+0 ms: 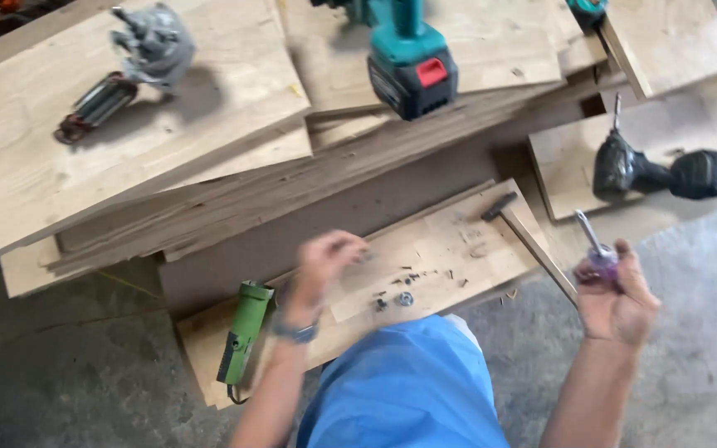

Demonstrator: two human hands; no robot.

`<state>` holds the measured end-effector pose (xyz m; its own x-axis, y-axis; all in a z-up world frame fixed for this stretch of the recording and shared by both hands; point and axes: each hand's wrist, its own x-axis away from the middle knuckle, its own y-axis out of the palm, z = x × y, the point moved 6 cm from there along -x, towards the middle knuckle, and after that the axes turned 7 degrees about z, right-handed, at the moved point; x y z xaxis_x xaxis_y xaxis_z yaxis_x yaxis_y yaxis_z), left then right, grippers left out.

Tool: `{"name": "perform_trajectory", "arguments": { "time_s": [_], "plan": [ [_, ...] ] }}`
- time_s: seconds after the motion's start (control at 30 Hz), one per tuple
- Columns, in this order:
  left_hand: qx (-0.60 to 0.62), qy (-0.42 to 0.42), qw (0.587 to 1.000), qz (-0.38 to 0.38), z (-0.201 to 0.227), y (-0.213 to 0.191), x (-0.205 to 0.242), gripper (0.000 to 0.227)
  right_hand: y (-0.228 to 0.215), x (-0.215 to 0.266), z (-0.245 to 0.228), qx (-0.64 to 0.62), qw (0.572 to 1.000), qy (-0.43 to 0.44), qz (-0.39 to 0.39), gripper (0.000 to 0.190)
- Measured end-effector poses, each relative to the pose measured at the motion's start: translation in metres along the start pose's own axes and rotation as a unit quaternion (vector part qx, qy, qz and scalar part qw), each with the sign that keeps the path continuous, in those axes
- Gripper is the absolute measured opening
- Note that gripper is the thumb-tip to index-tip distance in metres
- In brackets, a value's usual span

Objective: The person uses a screwdriver to tighten screws on a metal tool component placed on a wooden board. They then pick up a hammer and tap the tool component to secure it before inspecting the assembled parts.

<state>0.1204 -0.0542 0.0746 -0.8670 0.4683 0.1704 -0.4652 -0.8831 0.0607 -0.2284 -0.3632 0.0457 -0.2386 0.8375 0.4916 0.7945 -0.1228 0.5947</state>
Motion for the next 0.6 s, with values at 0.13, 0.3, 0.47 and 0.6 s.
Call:
{"name": "perform_trajectory", "arguments": {
  "time_s": [0.13,0.3,0.47,0.6],
  "plan": [
    [-0.318,0.002,0.942,-0.108,-0.197,0.037,-0.027,0.016,0.003,0.009,0.012,0.001,1.0,0.002,-0.026,0.026],
    [-0.346,0.128,0.913,-0.172,-0.22,0.083,-0.024,0.014,0.011,0.038,0.011,0.017,0.999,-0.008,-0.029,0.029],
    [-0.451,0.169,0.852,-0.206,-0.245,0.092,-0.027,0.017,0.003,0.044,0.016,0.056,0.997,-0.025,-0.044,0.025],
    [-0.356,0.109,0.912,-0.172,-0.209,0.069,-0.024,0.015,0.013,0.041,0.008,0.026,0.997,-0.029,-0.062,0.024]
  ]
}}
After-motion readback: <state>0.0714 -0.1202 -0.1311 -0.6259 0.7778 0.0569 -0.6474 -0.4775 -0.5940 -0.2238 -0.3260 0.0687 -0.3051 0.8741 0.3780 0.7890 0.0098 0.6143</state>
